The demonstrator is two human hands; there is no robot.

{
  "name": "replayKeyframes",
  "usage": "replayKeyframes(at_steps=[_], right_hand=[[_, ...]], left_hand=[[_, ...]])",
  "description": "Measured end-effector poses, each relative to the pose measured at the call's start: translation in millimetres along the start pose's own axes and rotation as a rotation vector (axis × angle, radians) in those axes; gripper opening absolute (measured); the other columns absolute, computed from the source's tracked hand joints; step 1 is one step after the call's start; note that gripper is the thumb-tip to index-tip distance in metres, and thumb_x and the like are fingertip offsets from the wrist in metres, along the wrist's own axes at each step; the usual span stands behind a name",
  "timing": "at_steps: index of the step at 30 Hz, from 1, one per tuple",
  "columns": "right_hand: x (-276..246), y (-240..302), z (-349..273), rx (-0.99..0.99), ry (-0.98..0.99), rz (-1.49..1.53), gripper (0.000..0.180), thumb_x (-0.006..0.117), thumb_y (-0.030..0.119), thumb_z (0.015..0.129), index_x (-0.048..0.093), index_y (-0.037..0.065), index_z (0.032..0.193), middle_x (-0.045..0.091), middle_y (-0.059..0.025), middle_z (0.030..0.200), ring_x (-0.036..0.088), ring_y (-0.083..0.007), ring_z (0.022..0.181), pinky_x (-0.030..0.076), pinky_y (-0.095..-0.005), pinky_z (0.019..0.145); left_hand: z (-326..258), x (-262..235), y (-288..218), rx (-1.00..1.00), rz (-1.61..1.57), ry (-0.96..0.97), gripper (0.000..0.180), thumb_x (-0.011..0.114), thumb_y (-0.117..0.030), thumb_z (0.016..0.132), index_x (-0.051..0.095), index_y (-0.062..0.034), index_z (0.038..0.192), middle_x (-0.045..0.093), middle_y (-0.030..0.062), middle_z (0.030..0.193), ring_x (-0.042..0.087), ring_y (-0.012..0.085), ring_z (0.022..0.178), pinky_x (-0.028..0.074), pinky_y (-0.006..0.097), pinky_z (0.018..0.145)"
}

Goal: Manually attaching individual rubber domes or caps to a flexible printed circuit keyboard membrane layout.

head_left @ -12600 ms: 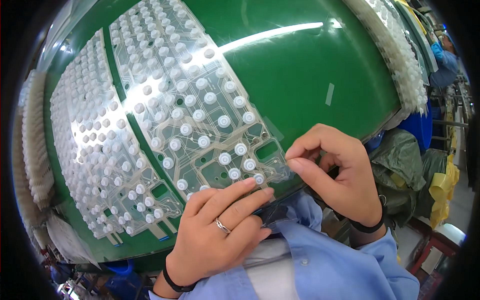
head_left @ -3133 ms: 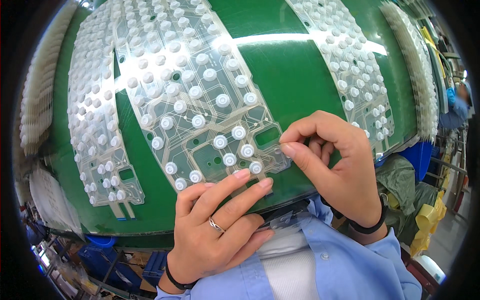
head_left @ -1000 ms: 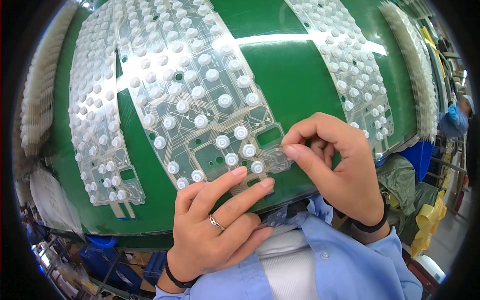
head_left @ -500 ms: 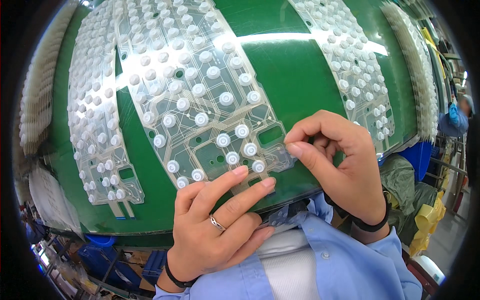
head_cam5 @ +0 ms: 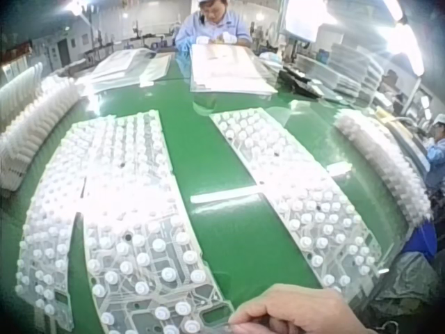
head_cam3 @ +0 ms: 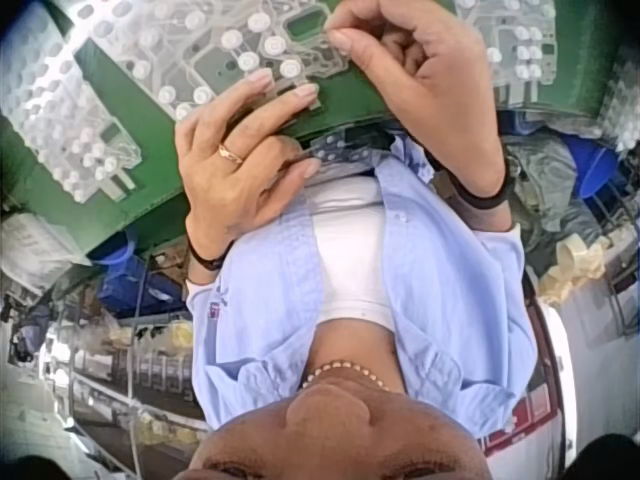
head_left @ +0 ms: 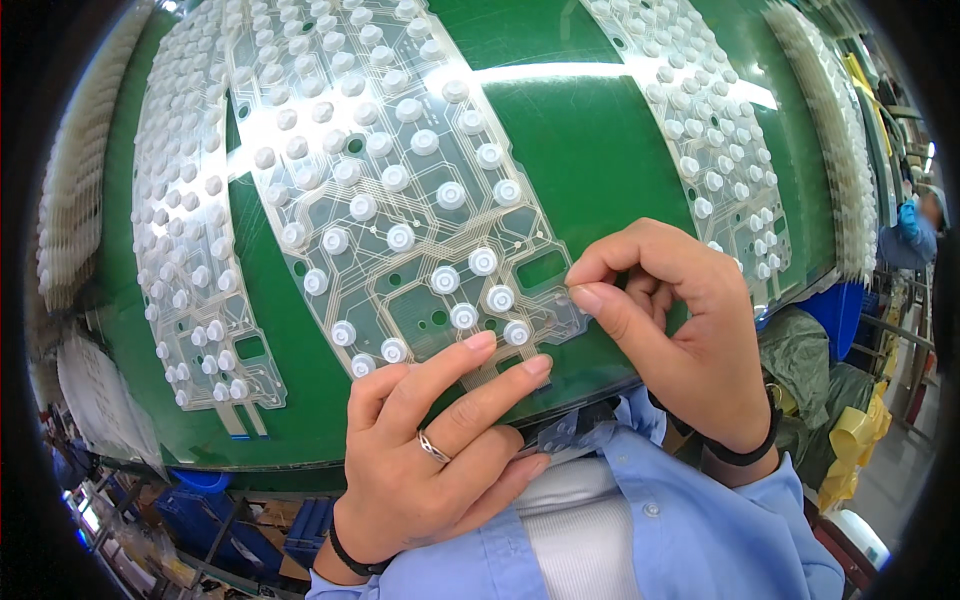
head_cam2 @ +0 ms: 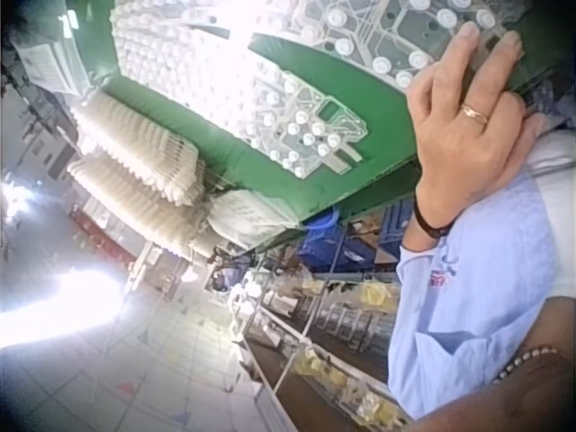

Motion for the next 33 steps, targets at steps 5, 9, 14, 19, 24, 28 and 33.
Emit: replayKeyframes(at_steps=[5, 9, 14, 19, 24, 28, 33], right_hand=[[1, -2, 0, -0.018, -0.009, -0.006, 0.006, 0.066, -0.001, 0.083, 0.067, 0.001, 0.088, 0.061, 0.0022, 0.078, 0.042, -0.0002, 0.056, 0.030, -0.0177, 0.049], [1, -2, -1, -0.039, 0.000, -0.003, 0.007, 0.066, -0.002, 0.082, 0.067, 0.001, 0.089, 0.061, 0.0013, 0.079, 0.043, -0.0005, 0.056, 0.030, -0.0177, 0.049], [-1, -8, -4, -0.160, 0.008, -0.075, 0.012, 0.068, -0.002, 0.081, 0.066, 0.001, 0.092, 0.060, -0.0034, 0.083, 0.047, -0.0065, 0.056, 0.036, -0.0202, 0.050], [5, 1, -9, -0.337, -0.104, -0.461, 0.029, 0.075, 0.005, 0.075, 0.065, 0.004, 0.102, 0.057, -0.0092, 0.087, 0.054, -0.0179, 0.067, 0.043, -0.0290, 0.057], [9, -9, 0, -0.265, -0.224, -0.371, 0.043, 0.075, 0.009, 0.077, 0.060, 0.005, 0.117, 0.050, -0.0071, 0.082, 0.048, -0.0193, 0.067, 0.040, -0.0302, 0.057], [6, -9, -2, -0.137, -0.229, -0.169, 0.033, 0.072, 0.011, 0.082, 0.062, 0.004, 0.112, 0.059, -0.0093, 0.084, 0.058, -0.0232, 0.073, 0.045, -0.0333, 0.057], [-12, 7, -41, -0.375, 0.084, 0.125, 0.037, 0.080, 0.013, 0.074, 0.065, 0.002, 0.107, 0.065, -0.0125, 0.098, 0.062, -0.0276, 0.088, 0.049, -0.0356, 0.074]], left_hand=[[1, -1, 0, 0.004, 0.008, 0.023, 0.026, 0.073, -0.035, 0.073, 0.057, -0.0157, 0.066, 0.066, 0.0037, 0.122, 0.054, 0.0293, 0.115, 0.036, 0.038, 0.085], [3, -4, -3, -0.019, 0.030, 0.077, 0.025, 0.074, -0.035, 0.072, 0.058, -0.0157, 0.067, 0.063, 0.0053, 0.128, 0.052, 0.0289, 0.117, 0.035, 0.038, 0.086], [3, -3, -3, -0.030, 0.006, 0.079, 0.023, 0.074, -0.033, 0.071, 0.059, -0.0154, 0.068, 0.062, 0.0059, 0.129, 0.051, 0.0292, 0.117, 0.034, 0.039, 0.087], [3, -4, -4, -0.040, -0.013, 0.076, 0.022, 0.074, -0.031, 0.072, 0.059, -0.0150, 0.068, 0.062, 0.0064, 0.129, 0.051, 0.0296, 0.117, 0.034, 0.039, 0.088], [6, -4, -5, -0.052, -0.030, 0.060, 0.022, 0.073, -0.030, 0.073, 0.059, -0.0142, 0.068, 0.065, 0.0071, 0.125, 0.052, 0.0302, 0.116, 0.036, 0.039, 0.087], [-2, -7, -3, -0.044, -0.067, -0.045, 0.023, 0.072, -0.030, 0.076, 0.061, -0.0118, 0.068, 0.068, 0.0095, 0.118, 0.052, 0.0348, 0.118, 0.039, 0.041, 0.092], [-14, -14, -9, -0.161, -0.129, -0.263, 0.021, 0.075, -0.026, 0.074, 0.063, -0.0112, 0.067, 0.070, 0.0087, 0.112, 0.053, 0.0349, 0.117, 0.042, 0.040, 0.094]])
Point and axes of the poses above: each hand's wrist, its own z-axis towards the middle knuckle, its own x-axis out of the palm, y = z × x, the point moved 1 cm from there along z, towards the middle knuckle
